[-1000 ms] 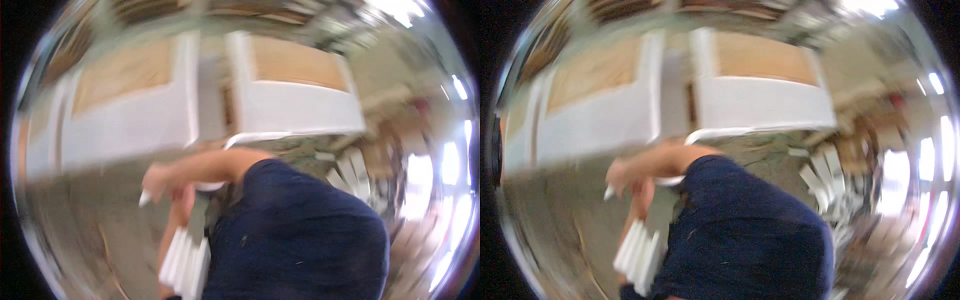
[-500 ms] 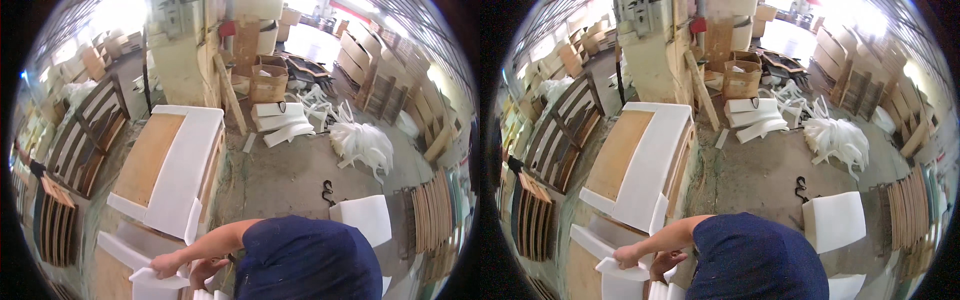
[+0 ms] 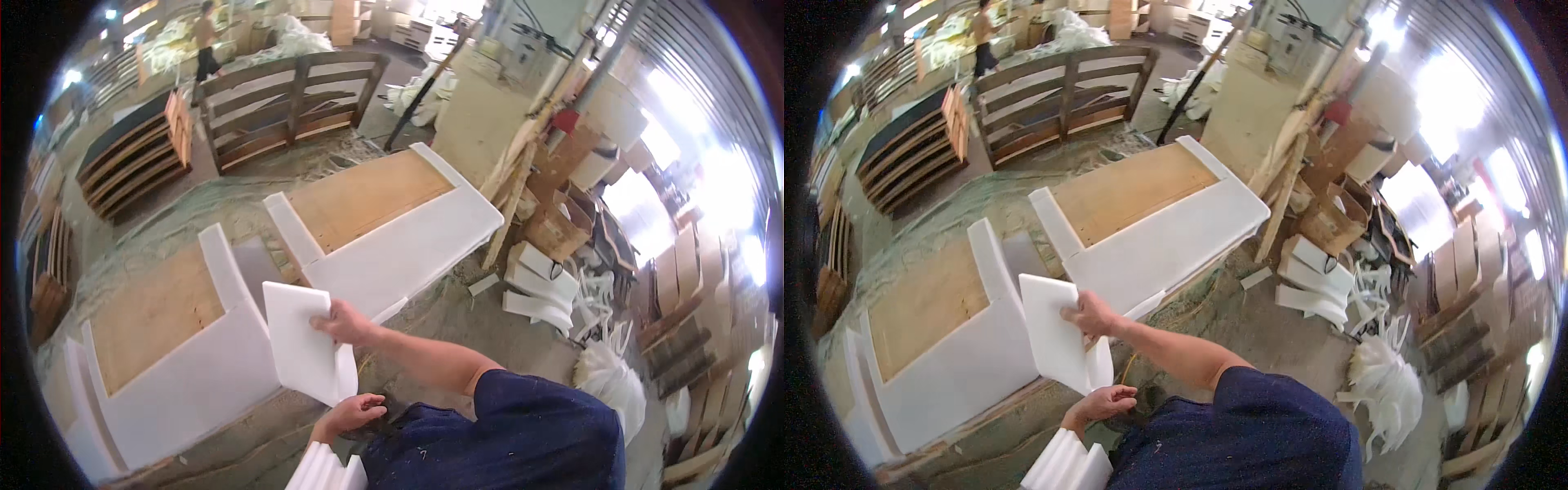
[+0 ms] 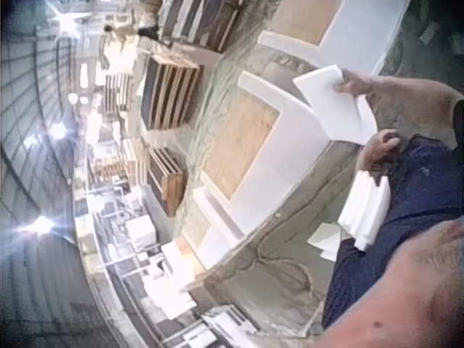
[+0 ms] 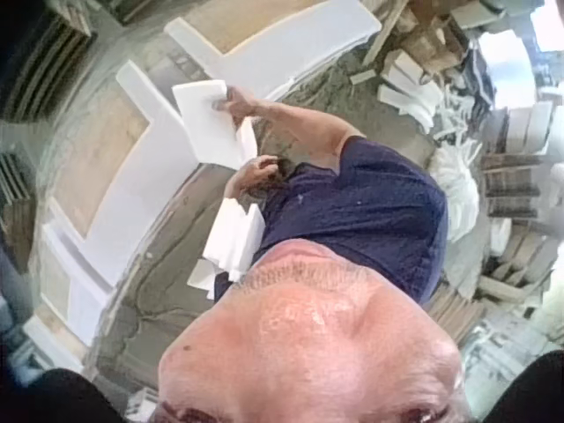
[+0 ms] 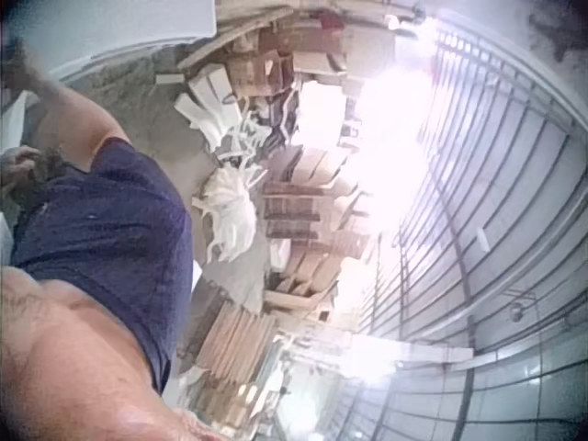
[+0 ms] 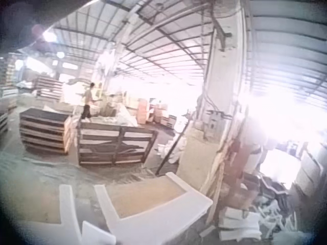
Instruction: The person uses a pneumatic nail gun to fasten white foam pieces onto wooden furniture frames. They then pick up additional foam pieces from the floor and place them onto the frames, aligning them with the existing structure.
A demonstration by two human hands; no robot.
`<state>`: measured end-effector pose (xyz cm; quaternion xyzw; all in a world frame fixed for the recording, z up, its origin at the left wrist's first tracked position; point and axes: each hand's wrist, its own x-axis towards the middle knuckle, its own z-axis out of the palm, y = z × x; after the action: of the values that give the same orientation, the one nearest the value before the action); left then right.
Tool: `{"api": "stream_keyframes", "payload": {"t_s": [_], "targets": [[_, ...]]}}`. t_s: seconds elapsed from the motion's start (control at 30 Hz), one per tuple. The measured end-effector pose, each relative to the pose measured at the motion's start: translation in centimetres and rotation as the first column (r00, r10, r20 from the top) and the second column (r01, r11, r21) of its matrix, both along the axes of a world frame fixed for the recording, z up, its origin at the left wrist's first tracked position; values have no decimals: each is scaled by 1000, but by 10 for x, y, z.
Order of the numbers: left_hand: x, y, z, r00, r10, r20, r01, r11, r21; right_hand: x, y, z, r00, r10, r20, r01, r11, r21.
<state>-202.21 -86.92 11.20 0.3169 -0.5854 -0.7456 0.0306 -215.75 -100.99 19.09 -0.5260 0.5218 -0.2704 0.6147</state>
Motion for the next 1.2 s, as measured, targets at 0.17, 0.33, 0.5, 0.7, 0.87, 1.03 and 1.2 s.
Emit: {"api": "stream_keyframes", "payload": {"t_s": [0.17, 0.33, 0.5, 0.7, 0.87, 1.03, 1.2], "targets": [[33, 35, -52, 988, -28, 149, 10, 992, 123, 6, 18, 38, 986, 142, -93, -161, 952, -262], [58, 48, -88, 845, 393, 363, -390, 917, -85, -3, 22, 49, 994, 88, 59, -68, 955, -288], [47, 40, -42, 727, 680, 96, -685, 728, 28, -18, 10, 74, 997, 75, 32, -55, 913, -405], [18, -10, -32, 658, 753, -36, -741, 638, -210, -2, -139, 75, 969, 46, -241, -168, 841, -514], [-8, -45, -55, 499, 866, 22, -841, 490, -230, 77, -272, 28, 901, 136, -412, -282, 906, -317], [-43, -67, -74, 282, 959, -22, -952, 277, -131, 130, -345, -14, 643, 196, -740, -508, 832, -221], [-80, -100, -71, 216, 976, -21, -965, 210, -156, 134, -414, -70, 550, 185, -815, -671, 678, -299]]}}
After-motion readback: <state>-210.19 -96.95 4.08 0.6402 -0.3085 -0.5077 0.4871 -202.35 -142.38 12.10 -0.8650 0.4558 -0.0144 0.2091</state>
